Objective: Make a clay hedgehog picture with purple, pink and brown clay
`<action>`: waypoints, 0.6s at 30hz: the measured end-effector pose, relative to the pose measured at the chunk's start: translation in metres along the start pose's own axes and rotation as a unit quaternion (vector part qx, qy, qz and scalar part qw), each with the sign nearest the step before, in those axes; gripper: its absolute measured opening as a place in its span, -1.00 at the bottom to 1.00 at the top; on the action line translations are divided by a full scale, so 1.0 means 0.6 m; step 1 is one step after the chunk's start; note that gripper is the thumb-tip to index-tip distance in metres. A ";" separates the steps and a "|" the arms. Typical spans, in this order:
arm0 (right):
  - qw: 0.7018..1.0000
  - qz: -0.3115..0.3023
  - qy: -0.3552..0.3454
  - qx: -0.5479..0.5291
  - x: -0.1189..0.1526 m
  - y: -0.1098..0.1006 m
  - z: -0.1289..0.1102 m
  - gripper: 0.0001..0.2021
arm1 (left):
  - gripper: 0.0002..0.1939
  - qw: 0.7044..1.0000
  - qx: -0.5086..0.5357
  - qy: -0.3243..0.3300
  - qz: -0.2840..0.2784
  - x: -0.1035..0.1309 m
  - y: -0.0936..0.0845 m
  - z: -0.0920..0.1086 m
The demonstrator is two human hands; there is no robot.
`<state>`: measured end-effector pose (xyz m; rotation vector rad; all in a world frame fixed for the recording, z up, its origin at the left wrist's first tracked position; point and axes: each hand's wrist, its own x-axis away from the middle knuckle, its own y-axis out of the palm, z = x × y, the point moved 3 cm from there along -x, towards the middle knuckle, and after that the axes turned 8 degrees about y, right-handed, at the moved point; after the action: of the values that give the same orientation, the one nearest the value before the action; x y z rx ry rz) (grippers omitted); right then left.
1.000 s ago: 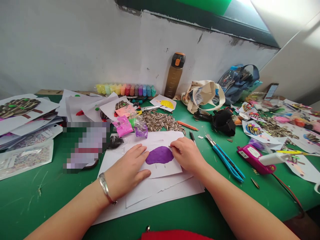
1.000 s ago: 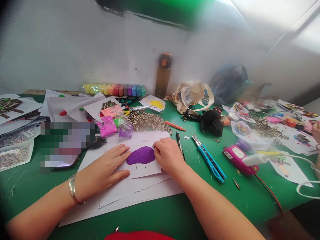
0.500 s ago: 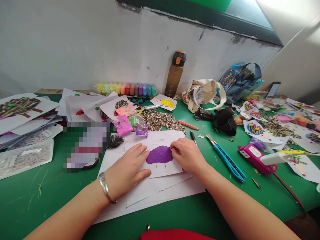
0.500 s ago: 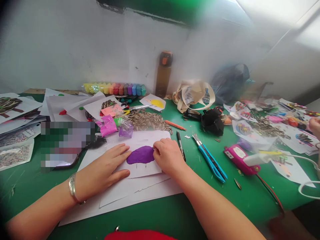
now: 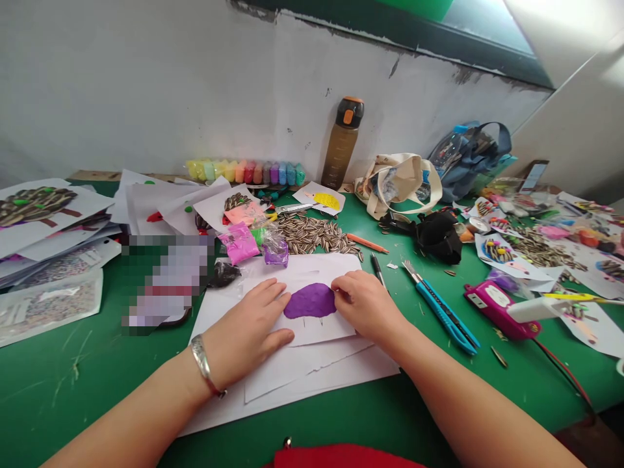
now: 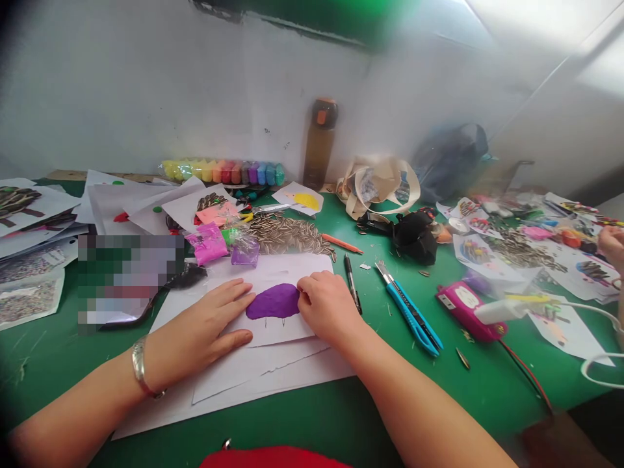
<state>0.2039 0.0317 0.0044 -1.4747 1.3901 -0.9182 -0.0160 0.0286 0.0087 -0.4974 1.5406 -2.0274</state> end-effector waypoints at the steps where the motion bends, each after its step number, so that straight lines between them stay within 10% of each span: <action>1: 1.000 -0.004 0.003 -0.007 -0.001 -0.001 0.002 -0.81 | -0.47 1.000 0.003 0.001 0.003 0.000 0.000 0.000; 18: 0.977 -0.148 -0.123 -0.088 0.005 -0.031 0.025 -0.77 | -0.40 0.999 -0.007 -0.017 -0.042 -0.003 0.001 0.002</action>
<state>0.2244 0.0297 0.0170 -1.8980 1.1113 -0.7734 -0.0140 0.0286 0.0083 -0.6098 1.5383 -2.0615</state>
